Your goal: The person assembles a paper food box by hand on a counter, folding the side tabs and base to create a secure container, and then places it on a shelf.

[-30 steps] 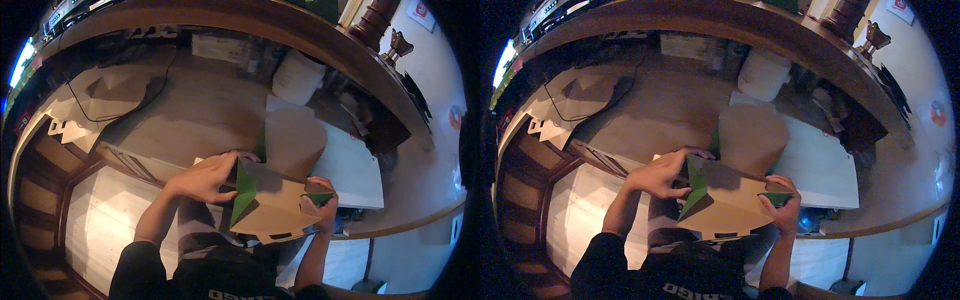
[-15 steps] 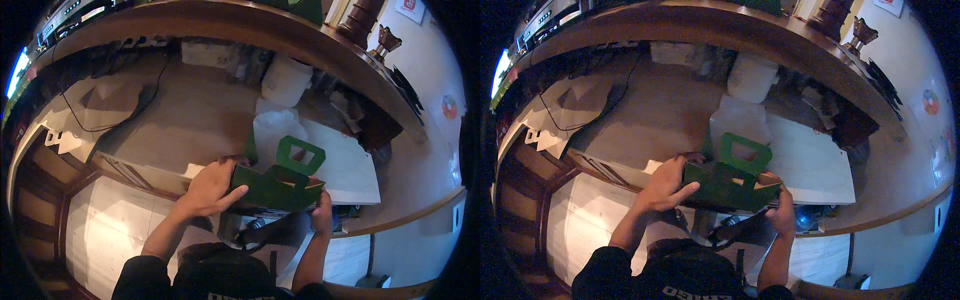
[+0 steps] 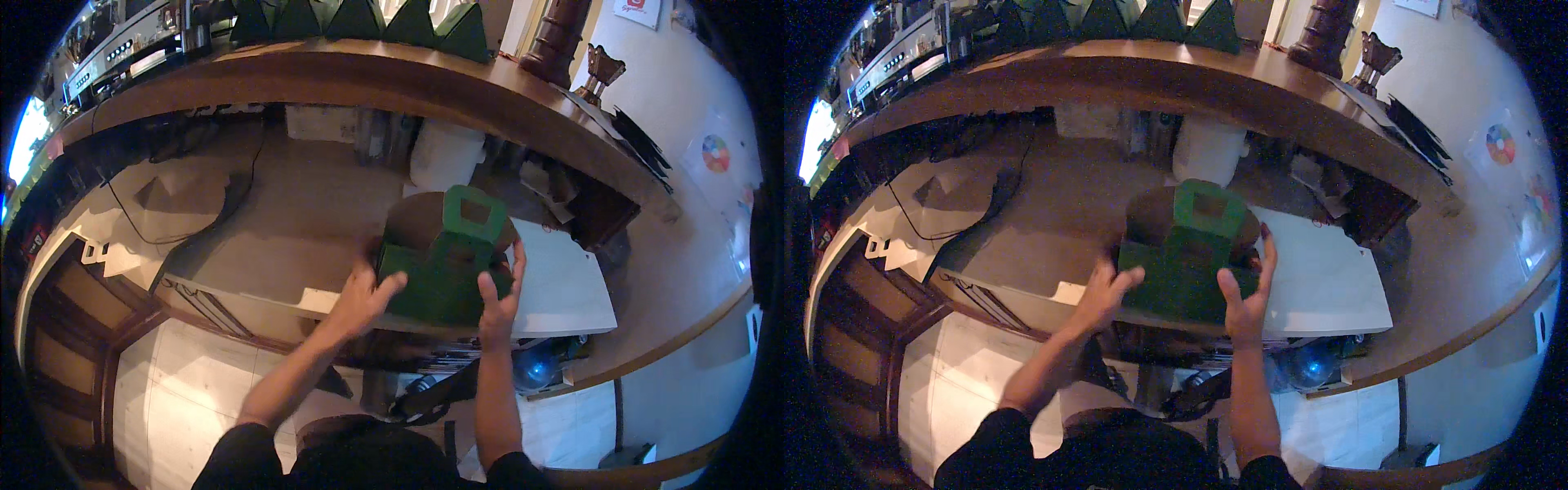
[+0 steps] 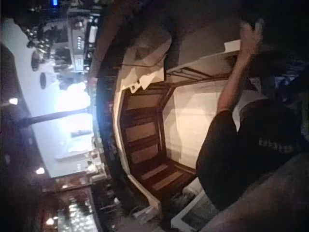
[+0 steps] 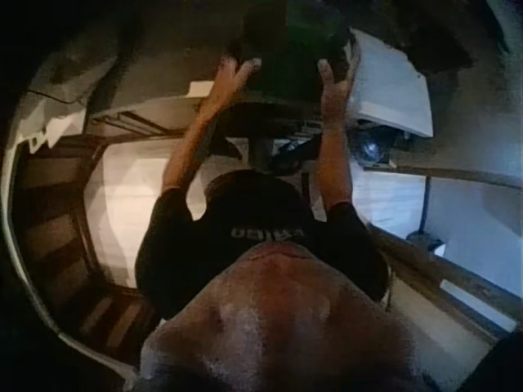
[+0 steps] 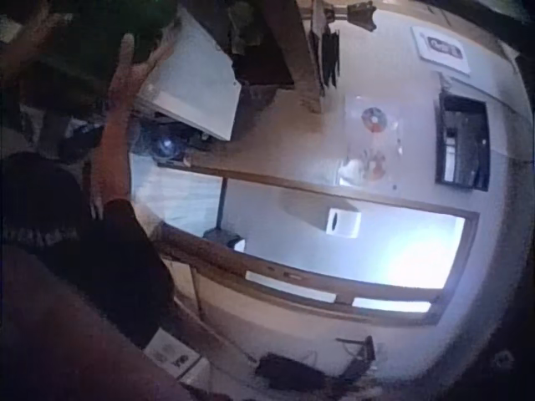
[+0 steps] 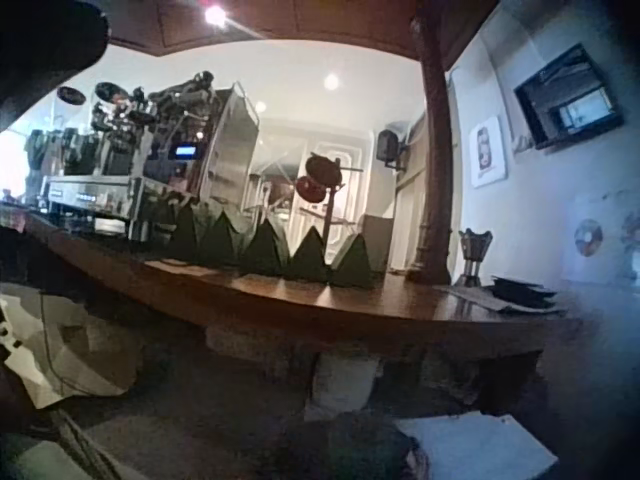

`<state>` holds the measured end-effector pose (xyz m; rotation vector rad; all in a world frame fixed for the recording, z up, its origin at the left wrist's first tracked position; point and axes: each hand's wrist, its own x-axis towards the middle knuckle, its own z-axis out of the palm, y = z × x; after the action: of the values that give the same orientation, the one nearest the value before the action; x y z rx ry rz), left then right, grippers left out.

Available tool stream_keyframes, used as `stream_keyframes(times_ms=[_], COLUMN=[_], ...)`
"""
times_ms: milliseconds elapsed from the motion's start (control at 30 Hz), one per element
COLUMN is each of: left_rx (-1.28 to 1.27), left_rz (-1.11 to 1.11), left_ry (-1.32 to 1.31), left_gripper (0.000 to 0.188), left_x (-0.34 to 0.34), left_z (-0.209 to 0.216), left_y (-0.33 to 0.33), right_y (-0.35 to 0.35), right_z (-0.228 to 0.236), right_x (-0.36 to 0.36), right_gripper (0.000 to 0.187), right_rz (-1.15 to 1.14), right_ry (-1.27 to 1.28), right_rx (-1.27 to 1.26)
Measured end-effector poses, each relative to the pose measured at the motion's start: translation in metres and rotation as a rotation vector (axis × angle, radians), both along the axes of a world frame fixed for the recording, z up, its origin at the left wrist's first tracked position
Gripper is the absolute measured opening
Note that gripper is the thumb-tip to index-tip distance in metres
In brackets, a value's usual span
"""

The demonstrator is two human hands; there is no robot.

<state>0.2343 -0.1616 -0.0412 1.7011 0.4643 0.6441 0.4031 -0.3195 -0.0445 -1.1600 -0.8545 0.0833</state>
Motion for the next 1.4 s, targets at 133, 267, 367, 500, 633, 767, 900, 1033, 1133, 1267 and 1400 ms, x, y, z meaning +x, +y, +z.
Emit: stream_keyframes(times_ms=[133, 267, 367, 500, 633, 767, 900, 1033, 1133, 1267, 1400], left_rx=[-0.146, -0.073, 0.010, 0.049, 0.073, -0.145, 0.016, 0.010, 0.154, -0.009, -0.061], left_rz=[-0.087, -0.172, -0.066, -0.021, 0.057, 0.098, 0.035, 0.064, 0.118, 0.066, 0.087], left_ry=[-0.093, -0.240, -0.310, -0.342, -0.136, -0.289, -0.399, -0.562, -0.459, -0.474, -0.411], left_gripper=[0.078, 0.058, 0.052, 0.055, 0.055, 0.048, 0.040, 0.038, 0.038, 0.039, 0.042], left_x=[0.047, 0.092, 0.119, 0.132, 0.108, 0.110, 0.106, 0.120, 0.129, 0.126, 0.117], left_z=[0.039, 0.065, 0.031, -0.016, 0.025, 0.005, 0.024, 0.001, -0.012, -0.005, 0.009], left_y=[0.066, 0.105, 0.126, 0.129, 0.096, 0.100, 0.094, 0.093, 0.108, 0.100, 0.098], right_y=[0.046, 0.082, 0.105, 0.106, 0.082, 0.084, 0.081, 0.086, 0.086, 0.086, 0.087], right_z=[0.009, 0.011, -0.010, -0.006, 0.017, 0.013, 0.023, 0.034, 0.038, 0.027, 0.027], right_x=[0.040, 0.081, 0.129, 0.131, 0.107, 0.100, 0.102, 0.097, 0.105, 0.108, 0.102], right_gripper=[0.062, 0.072, 0.078, 0.082, 0.080, 0.074, 0.072, 0.068, 0.060, 0.048, 0.039], right_rz=[-0.021, 0.059, 0.045, 0.070, -0.131, -0.005, 0.011, 0.037, -0.037, -0.008, 0.081], right_ry=[0.016, 0.111, -0.024, -0.149, -0.449, -0.565, -0.634, -0.610, -0.799, -0.688, -0.612], right_rx=[-0.109, -0.179, -0.219, -0.054, 0.094, -0.025, -0.106, -0.150, -0.212, -0.133, -0.089])
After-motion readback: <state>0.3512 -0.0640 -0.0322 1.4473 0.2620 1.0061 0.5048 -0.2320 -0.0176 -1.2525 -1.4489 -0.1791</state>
